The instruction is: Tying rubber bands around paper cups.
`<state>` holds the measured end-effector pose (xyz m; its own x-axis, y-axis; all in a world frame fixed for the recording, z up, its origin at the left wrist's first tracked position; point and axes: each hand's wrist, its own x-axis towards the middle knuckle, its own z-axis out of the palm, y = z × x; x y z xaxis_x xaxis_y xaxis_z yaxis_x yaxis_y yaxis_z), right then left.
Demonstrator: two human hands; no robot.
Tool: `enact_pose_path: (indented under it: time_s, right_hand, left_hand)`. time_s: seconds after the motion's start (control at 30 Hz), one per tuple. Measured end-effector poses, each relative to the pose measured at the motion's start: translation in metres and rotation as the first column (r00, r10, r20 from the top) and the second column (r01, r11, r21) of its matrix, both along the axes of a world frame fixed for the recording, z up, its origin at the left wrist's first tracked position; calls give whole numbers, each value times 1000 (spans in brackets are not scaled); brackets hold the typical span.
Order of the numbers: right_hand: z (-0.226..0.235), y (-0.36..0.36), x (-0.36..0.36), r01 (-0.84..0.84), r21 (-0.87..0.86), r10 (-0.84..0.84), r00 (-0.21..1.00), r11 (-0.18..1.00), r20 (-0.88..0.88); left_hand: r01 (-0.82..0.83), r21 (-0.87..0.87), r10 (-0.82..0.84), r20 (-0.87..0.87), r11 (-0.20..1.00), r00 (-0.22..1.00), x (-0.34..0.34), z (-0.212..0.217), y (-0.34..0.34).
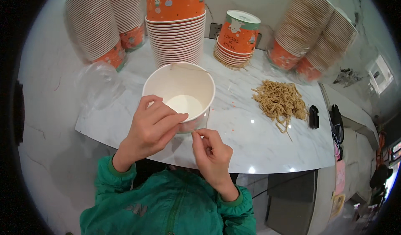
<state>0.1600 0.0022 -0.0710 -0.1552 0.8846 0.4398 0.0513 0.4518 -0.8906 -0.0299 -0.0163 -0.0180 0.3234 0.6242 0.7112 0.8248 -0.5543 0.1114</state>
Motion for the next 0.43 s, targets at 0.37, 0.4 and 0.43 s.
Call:
enact_pose_path:
  time_s: [0.37,0.4,0.43]
  right_hand:
    - [-5,16,-11,76,113,-72,996,991,-43]
    - [-5,17,-11,76,111,-72,997,991,-43]
    - [-5,17,-11,78,121,-74,996,990,-40]
  left_hand:
    - [5,-96,2,75,995,997,11,5,2]
    - [-2,-113,12,88,994,996,11,5,2]
    - [-8,-120,18,87,993,996,12,5,2]
